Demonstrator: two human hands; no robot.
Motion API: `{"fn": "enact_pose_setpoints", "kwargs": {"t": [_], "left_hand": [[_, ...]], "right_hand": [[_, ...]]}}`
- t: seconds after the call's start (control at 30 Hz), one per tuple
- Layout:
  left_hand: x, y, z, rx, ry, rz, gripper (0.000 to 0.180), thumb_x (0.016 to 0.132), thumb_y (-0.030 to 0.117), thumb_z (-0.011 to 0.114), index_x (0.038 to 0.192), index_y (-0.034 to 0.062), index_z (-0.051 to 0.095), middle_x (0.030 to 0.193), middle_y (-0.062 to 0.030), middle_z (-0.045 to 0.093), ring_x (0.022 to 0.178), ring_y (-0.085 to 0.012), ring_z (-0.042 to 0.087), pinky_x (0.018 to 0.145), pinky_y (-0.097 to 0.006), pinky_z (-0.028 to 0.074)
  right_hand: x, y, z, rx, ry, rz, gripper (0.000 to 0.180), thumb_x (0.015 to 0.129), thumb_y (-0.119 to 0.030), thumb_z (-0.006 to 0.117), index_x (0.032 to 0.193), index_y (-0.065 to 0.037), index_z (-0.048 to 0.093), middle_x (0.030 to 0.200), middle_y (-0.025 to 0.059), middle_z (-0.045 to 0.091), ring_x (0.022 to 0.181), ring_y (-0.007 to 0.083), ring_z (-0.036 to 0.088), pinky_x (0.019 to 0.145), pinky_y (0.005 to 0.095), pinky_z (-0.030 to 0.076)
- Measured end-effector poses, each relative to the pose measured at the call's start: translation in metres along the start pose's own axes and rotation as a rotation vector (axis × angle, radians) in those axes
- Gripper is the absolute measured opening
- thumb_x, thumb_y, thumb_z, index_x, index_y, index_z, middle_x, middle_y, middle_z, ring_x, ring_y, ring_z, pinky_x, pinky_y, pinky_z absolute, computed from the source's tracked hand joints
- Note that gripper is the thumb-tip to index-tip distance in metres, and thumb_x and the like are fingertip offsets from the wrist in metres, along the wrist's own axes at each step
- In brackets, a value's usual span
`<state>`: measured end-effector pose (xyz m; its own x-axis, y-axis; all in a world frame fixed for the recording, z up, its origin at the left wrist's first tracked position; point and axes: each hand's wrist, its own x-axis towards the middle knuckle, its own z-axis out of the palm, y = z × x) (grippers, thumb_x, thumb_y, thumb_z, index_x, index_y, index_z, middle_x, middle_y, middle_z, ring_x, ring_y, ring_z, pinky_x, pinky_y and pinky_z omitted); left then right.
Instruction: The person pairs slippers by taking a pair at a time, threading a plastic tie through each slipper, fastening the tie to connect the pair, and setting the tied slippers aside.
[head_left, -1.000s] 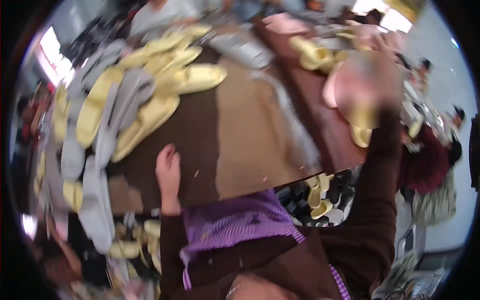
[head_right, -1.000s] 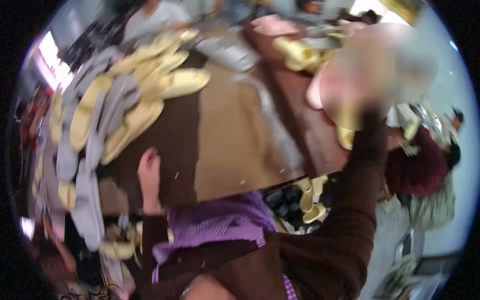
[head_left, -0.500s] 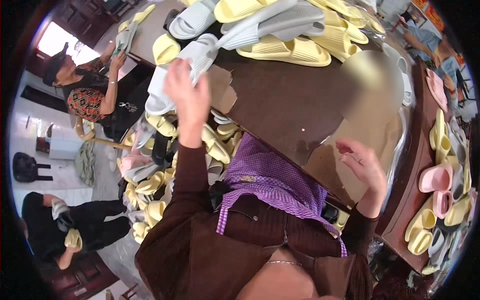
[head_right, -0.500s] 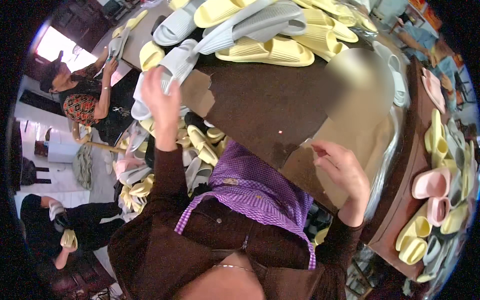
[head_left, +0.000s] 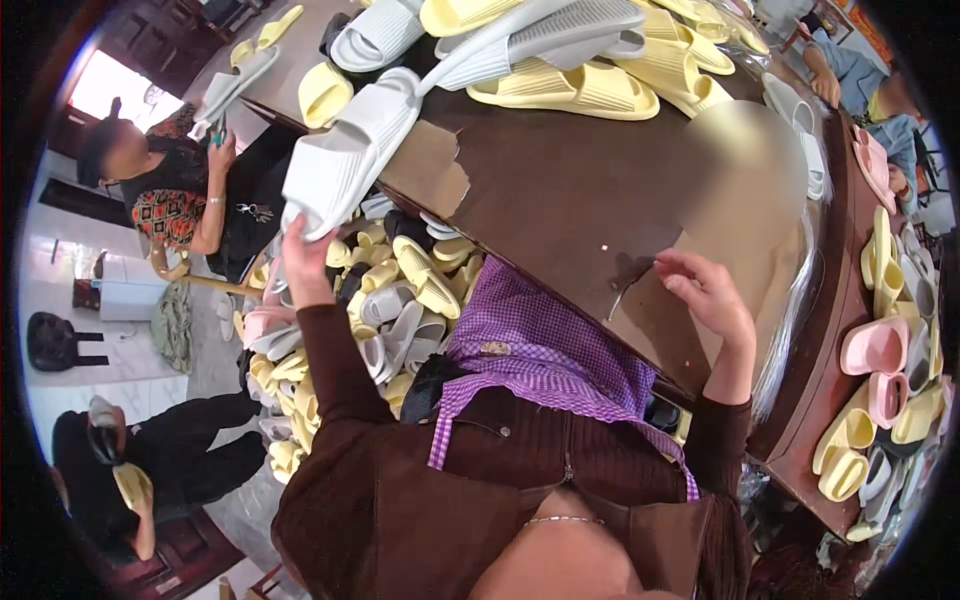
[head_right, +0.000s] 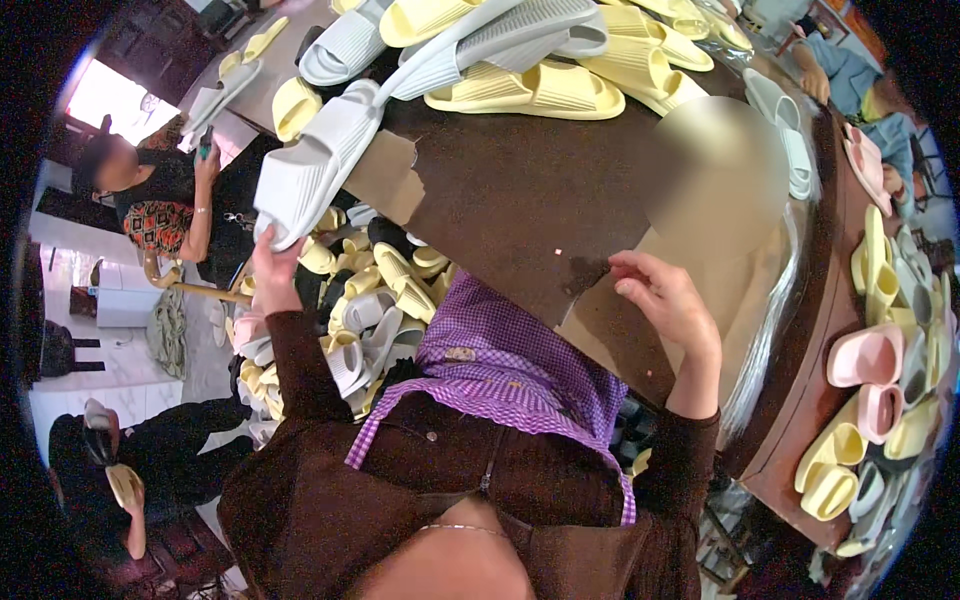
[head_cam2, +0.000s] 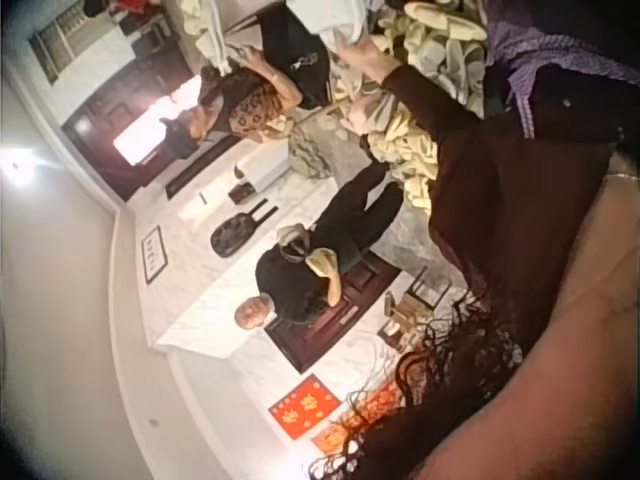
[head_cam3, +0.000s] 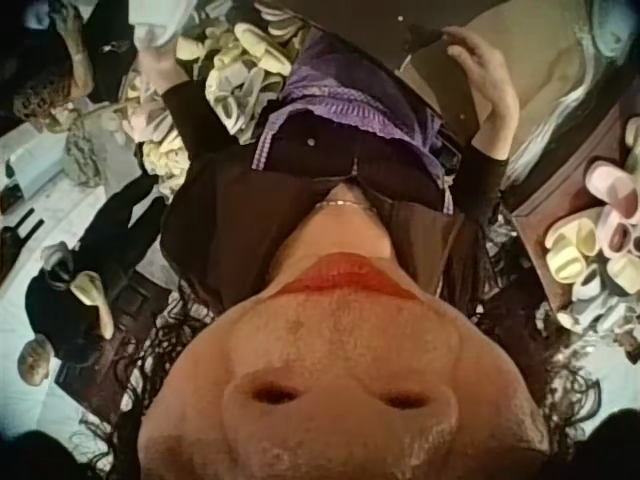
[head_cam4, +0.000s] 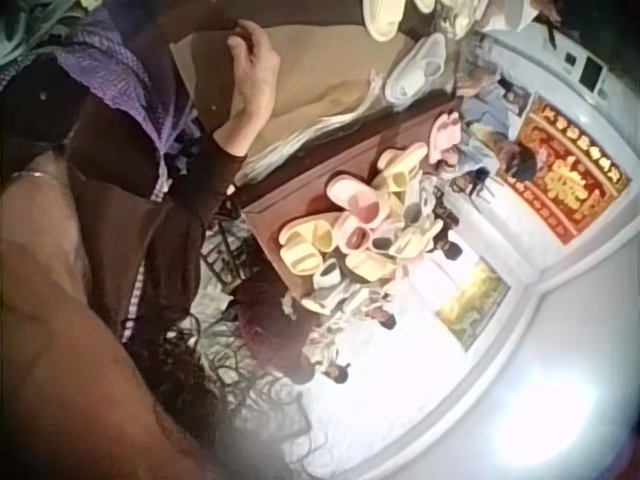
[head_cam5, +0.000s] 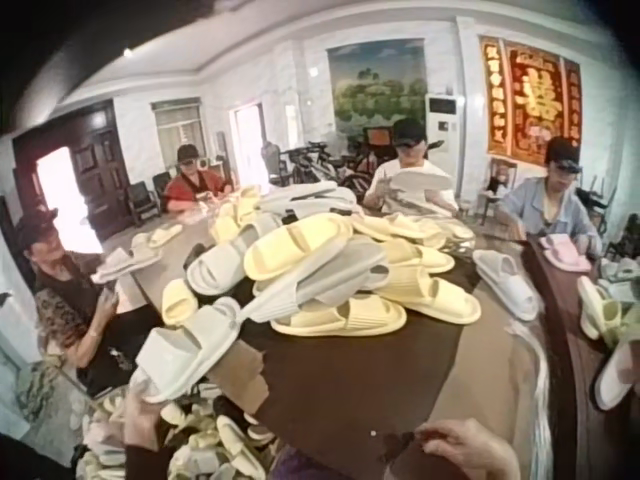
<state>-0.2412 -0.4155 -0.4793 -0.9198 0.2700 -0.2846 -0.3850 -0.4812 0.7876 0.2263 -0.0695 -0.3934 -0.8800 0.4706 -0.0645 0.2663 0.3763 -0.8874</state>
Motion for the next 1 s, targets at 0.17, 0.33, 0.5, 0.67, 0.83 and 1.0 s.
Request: {"fn": "enact_pose_setpoints", "kwargs": {"t": [0.17, 0.33, 0.5, 0.67, 0.83, 1.0], "left_hand": [[-0.039, 0.038, -0.053, 0.065, -0.051, 0.142, 0.056, 0.080, 0.015, 0.058, 0.130, -0.0012, 0.039, 0.128, -0.0153, 0.049, 0.117, -0.0320, 0.049, 0.098, -0.048, 0.041], [-0.070, 0.048, -0.042, 0.069, -0.137, 0.091, 0.060, 0.075, 0.014, 0.062, 0.129, -0.0031, 0.040, 0.128, -0.0167, 0.049, 0.117, -0.0313, 0.049, 0.099, -0.046, 0.040], [-0.117, -0.012, 0.078, 0.252, -0.400, 0.020, 0.062, 0.074, 0.012, 0.060, 0.129, -0.0042, 0.039, 0.126, -0.0170, 0.050, 0.115, -0.0300, 0.050, 0.099, -0.043, 0.039], [-0.114, -0.062, 0.135, 0.231, -0.614, -0.104, 0.056, 0.076, 0.008, 0.058, 0.128, -0.0050, 0.040, 0.123, -0.0156, 0.052, 0.113, -0.0280, 0.052, 0.098, -0.038, 0.040], [-0.133, -0.101, 0.181, 0.263, -0.698, -0.239, 0.048, 0.080, 0.004, 0.055, 0.125, -0.0050, 0.043, 0.119, -0.0133, 0.054, 0.108, -0.0236, 0.054, 0.094, -0.035, 0.042], [-0.166, -0.139, 0.199, 0.331, -0.677, -0.175, 0.043, 0.082, 0.004, 0.055, 0.123, -0.0039, 0.046, 0.117, -0.0117, 0.055, 0.105, -0.0199, 0.054, 0.090, -0.032, 0.043]], "right_hand": [[-0.007, -0.012, -0.003, 0.014, -0.002, 0.014, 0.028, 0.084, -0.004, 0.059, 0.112, 0.001, 0.057, 0.095, 0.0112, 0.065, 0.087, 0.0165, 0.062, 0.077, 0.0287, 0.049], [0.002, -0.035, 0.014, 0.220, -0.033, -0.052, 0.036, 0.086, -0.008, 0.058, 0.121, 0.000, 0.051, 0.104, 0.0097, 0.063, 0.089, 0.0161, 0.061, 0.077, 0.0277, 0.049], [0.018, -0.053, 0.044, 0.504, 0.152, -0.034, 0.040, 0.089, -0.016, 0.055, 0.125, 0.001, 0.046, 0.108, 0.0099, 0.059, 0.082, 0.0155, 0.060, 0.069, 0.0261, 0.049], [0.009, -0.026, 0.026, 0.611, 0.515, 0.033, 0.030, 0.092, -0.021, 0.052, 0.112, 0.001, 0.054, 0.088, 0.0052, 0.061, 0.065, 0.0093, 0.055, 0.057, 0.0227, 0.045], [-0.016, -0.010, 0.007, 0.526, 0.731, 0.049, 0.024, 0.093, -0.022, 0.051, 0.101, -0.001, 0.058, 0.074, 0.0007, 0.058, 0.058, 0.0065, 0.050, 0.053, 0.0210, 0.043], [-0.031, -0.004, -0.011, 0.507, 0.926, 0.072, 0.025, 0.093, -0.024, 0.051, 0.095, 0.000, 0.060, 0.071, -0.0005, 0.058, 0.059, 0.0052, 0.050, 0.053, 0.0201, 0.042]]}}
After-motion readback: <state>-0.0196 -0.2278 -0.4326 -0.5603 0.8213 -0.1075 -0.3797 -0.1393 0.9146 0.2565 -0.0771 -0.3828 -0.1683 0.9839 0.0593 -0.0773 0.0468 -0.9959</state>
